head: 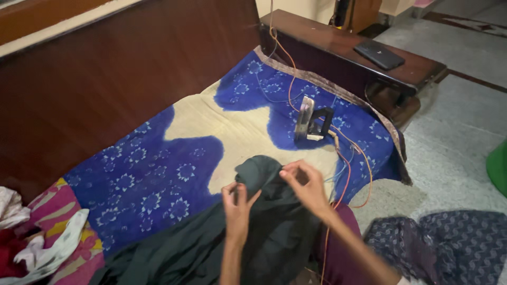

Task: The person irons a dark green shirt and then a blue shirt on a bed. They smooth the fabric with their hands and use an electric iron to press the garments.

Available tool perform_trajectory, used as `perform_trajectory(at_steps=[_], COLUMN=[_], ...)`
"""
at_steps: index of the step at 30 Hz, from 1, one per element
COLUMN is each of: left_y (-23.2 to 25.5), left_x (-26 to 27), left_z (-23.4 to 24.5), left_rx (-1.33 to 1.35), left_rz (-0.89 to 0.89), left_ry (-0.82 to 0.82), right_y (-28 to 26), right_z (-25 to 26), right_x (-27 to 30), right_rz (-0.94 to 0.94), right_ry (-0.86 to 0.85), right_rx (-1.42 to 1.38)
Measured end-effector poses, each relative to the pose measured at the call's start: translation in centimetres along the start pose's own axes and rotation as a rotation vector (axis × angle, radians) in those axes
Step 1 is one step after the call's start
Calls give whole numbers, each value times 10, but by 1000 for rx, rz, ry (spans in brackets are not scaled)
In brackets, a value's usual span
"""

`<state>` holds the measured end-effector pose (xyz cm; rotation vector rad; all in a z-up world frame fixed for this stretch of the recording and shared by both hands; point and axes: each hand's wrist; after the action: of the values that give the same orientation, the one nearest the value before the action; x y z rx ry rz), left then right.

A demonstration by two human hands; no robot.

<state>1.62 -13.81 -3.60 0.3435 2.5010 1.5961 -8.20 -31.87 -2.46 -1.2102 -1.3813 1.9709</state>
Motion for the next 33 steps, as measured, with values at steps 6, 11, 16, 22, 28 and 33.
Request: perform_trajectory(at_steps=[6, 11, 16, 22, 28, 33], left_y=[-21, -30, -24, -9, -10, 11], left_x=[21, 17, 14, 19, 20, 32], left_z=[-28, -26, -29, -34, -27, -33], left_rx=[-25, -129, -109, -85, -416, -461], left_rz=[-234, -331, -34, 238, -145, -319], left_ry=[-150, -88, 173, 176, 318, 99], right_y=[-19, 0, 17, 22, 21, 17], right_z=[-28, -27, -17, -11, -6, -9], right_x=[19, 16, 16, 22, 15, 18], right_rz=[-241, -394, -564, -624, -622, -645], right_ry=[-95, -77, -57, 1, 73, 64], right_rx=[-347, -412, -534, -653, -622, -635])
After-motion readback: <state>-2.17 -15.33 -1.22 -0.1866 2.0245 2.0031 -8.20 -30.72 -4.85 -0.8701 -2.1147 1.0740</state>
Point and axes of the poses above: each hand's wrist, its own x-axis away from the middle knuckle, its own z-axis out of the back of the hand, y = z × x, and after that the axes turned 12 degrees about y, right-handed
